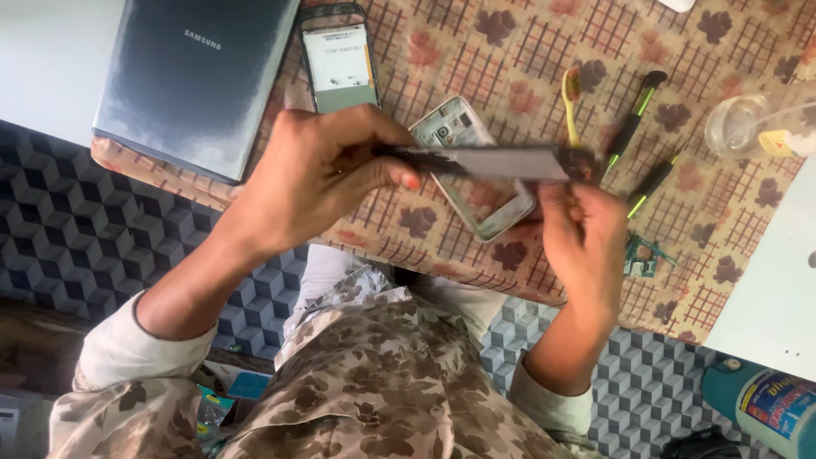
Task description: The person disassembles a white smartphone, removes the back cover and internal components, cleans the interior with a toothbrush, and reassembles the device using a screwdriver. The person handles the phone casing, motherboard, and battery during the process.
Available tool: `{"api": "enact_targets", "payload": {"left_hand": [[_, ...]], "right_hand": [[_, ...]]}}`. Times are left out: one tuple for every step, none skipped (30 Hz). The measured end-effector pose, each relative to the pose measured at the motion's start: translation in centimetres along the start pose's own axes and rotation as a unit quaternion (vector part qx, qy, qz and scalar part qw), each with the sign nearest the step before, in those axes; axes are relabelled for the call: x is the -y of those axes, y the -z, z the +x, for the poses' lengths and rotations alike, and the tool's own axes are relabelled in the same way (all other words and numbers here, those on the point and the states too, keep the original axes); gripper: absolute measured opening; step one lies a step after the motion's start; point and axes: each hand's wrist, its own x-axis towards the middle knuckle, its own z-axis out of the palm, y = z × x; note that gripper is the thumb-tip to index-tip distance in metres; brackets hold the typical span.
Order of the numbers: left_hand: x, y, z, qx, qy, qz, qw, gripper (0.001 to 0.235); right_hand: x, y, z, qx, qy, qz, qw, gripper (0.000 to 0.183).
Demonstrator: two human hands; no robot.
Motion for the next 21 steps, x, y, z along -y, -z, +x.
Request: {"api": "enact_targets", "payload": {"left_hand": [[0.1,0.0,0.0,-0.016,-0.027,0.067,0.997,0.012],[0.3,0.1,0.0,-0.034,-0.053,0.135,0.989,0.013],[0.7,0.0,0.3,-0.036,-0.100,0.163,0.981,0.013],[1.2,-0.4,0.7,-0.037,-0.144,0.191,0.970,0.013],[1.8,-0.7,1.0,-0.037,-0.187,0.218,0.957,0.014],[2.4,-1.1,1.2,-0.029,-0.184,0.219,0.958,0.018],[3.0,-1.5,1.4,-0.021,-0.182,0.220,0.958,0.022],[3.6,-1.8,1.7,-0.012,-0.183,0.220,0.958,0.026],[4.0,-2.3,1.9,-0.013,-0.186,0.233,0.954,0.027],[4.4,-2.8,2.1,-0.011,-0.190,0.246,0.951,0.027],[4.6,-3.1,2.3,-0.010,-0.193,0.258,0.947,0.028],[4.8,-3.3,2.5,-0.001,-0.195,0.269,0.943,0.027],[4.9,-3.4,2.6,0.007,-0.196,0.279,0.940,0.028],[4.8,-3.3,2.3,0.014,-0.194,0.291,0.937,0.029],[4.7,-3.4,2.3,0.011,-0.190,0.319,0.928,0.034],[4.6,-3.4,2.4,0.006,-0.185,0.349,0.919,0.040],[4.3,-3.3,2.4,0.000,-0.179,0.378,0.908,0.045],[4.1,-3.2,2.3,-0.010,-0.138,0.339,0.930,0.054],[3.6,-3.1,2.0,-0.020,-0.096,0.299,0.949,0.062],[3.3,-3.0,1.8,-0.030,-0.054,0.256,0.965,0.070],[3.0,-2.9,1.8,-0.023,0.003,0.228,0.973,0.066]], "right_hand": [[1.0,-0.1,-0.1,-0.059,0.014,-0.116,0.991,0.036],[2.0,-0.2,-0.2,-0.077,0.074,-0.063,0.992,0.038],[2.7,-0.1,-0.4,-0.093,0.134,-0.009,0.987,0.040],[3.3,-0.1,-0.7,-0.107,0.192,0.045,0.974,0.043],[3.6,-0.1,-0.9,-0.080,0.176,0.123,0.973,0.046],[3.7,0.0,-1.3,-0.055,0.158,0.198,0.966,0.052],[3.6,0.1,-1.5,-0.029,0.138,0.272,0.952,0.060],[3.3,0.1,-1.5,-0.026,0.160,0.211,0.964,0.058],[3.0,0.0,-1.3,-0.023,0.180,0.150,0.972,0.057],[2.6,-0.1,-1.2,-0.022,0.197,0.088,0.976,0.059],[2.2,-0.3,-1.1,-0.017,0.206,0.084,0.975,0.056],[1.9,-0.4,-1.0,-0.010,0.215,0.082,0.973,0.054],[1.6,-0.5,-0.9,-0.003,0.224,0.080,0.971,0.052],[1.5,-0.6,-0.9,-0.011,0.232,0.024,0.972,0.051],[1.5,-0.8,-0.9,-0.020,0.240,-0.032,0.970,0.051],[1.7,-0.8,-0.8,-0.027,0.250,-0.087,0.964,0.051],[1.9,-1.0,-0.9,-0.028,0.261,-0.118,0.958,0.051],[2.2,-1.1,-1.0,-0.029,0.271,-0.149,0.951,0.050],[2.5,-1.4,-1.1,-0.030,0.280,-0.179,0.943,0.050],[2.8,-1.7,-1.2,-0.035,0.274,-0.179,0.944,0.049],[3.1,-1.9,-1.3,-0.039,0.268,-0.179,0.946,0.048]]}}
